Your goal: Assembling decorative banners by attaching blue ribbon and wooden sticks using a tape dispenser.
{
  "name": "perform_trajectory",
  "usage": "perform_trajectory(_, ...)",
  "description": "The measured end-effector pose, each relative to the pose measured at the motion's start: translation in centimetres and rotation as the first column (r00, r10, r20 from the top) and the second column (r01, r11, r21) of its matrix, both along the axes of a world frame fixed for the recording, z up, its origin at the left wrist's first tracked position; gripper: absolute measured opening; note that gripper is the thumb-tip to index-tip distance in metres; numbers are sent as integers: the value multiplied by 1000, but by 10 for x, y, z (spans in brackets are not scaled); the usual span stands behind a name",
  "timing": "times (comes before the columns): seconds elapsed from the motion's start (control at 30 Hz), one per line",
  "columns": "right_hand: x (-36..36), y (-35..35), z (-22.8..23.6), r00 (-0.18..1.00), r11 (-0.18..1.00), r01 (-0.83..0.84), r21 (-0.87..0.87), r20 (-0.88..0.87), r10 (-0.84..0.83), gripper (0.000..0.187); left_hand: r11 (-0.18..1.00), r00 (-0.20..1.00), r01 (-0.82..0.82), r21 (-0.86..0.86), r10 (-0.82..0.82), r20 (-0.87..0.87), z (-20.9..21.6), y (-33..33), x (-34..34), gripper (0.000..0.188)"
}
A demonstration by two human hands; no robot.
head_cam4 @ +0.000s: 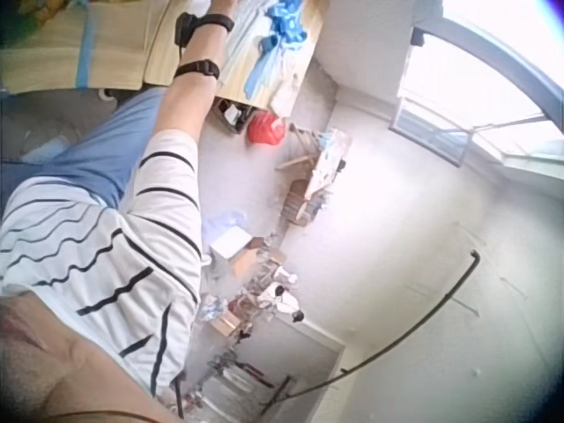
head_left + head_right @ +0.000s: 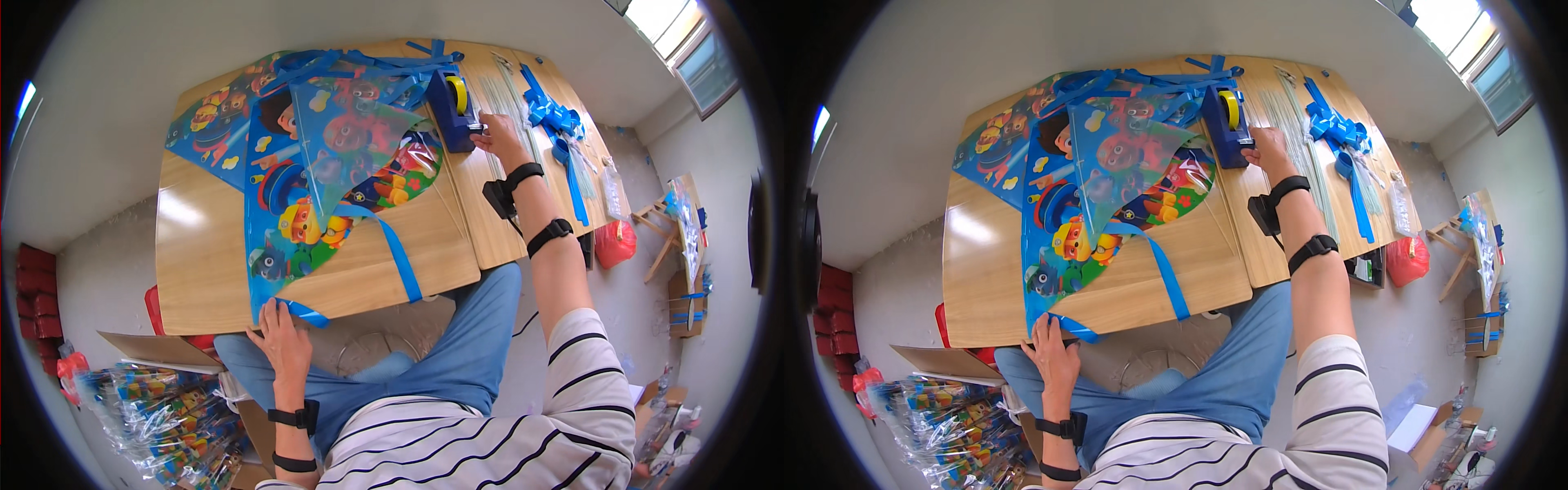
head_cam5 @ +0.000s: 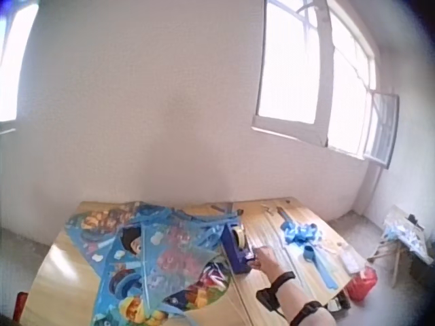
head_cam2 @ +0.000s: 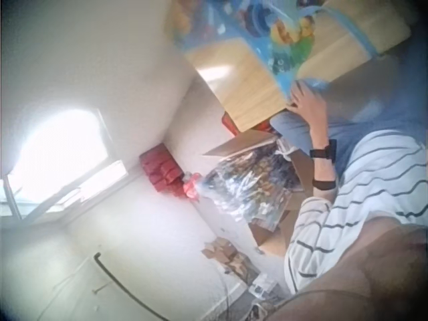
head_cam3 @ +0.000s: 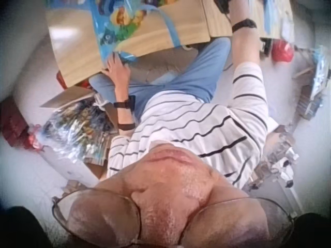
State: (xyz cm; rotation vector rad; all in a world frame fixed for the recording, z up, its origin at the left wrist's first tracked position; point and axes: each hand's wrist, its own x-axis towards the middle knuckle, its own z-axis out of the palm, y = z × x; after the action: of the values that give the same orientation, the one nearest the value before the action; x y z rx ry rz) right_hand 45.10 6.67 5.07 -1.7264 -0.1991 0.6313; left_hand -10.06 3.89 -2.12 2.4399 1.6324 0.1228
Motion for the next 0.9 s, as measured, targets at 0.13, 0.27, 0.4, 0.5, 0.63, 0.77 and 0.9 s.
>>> perform_trajectory(0.13,11,14,1,999,983,-34,-178,-47,26,36,1000,1000,-2,-30,3,21,6,-1,0,64)
perform_trajectory(0.27,15,21,-4,997,971,-71,-229,-5,72,26,1000,999,-6,-13,7,32,4,-1,0,65)
perform_trajectory(0.4,19,16,-5,996,977,-62,-202,-69,49,21,1000,999,-4,-26,5,37,4,0,3,65)
perform_trajectory(0.5,10,7,-8,998,997,-23,-78,-60,18,19,1000,1000,-9,-23,9,26,4,-2,2,66)
perform_trajectory(0.63,10,-9,-22,991,989,-49,137,-118,65,19,1000,1000,-9,-28,10,23,4,-1,2,67)
perform_trajectory(0.77,-1,-18,-41,962,980,-8,199,-267,62,13,998,1000,-19,-53,19,12,7,-2,3,66)
perform_trajectory(0.9,-5,-38,-71,820,932,232,279,-571,-33,10,999,1000,-11,-53,12,13,7,-1,4,67)
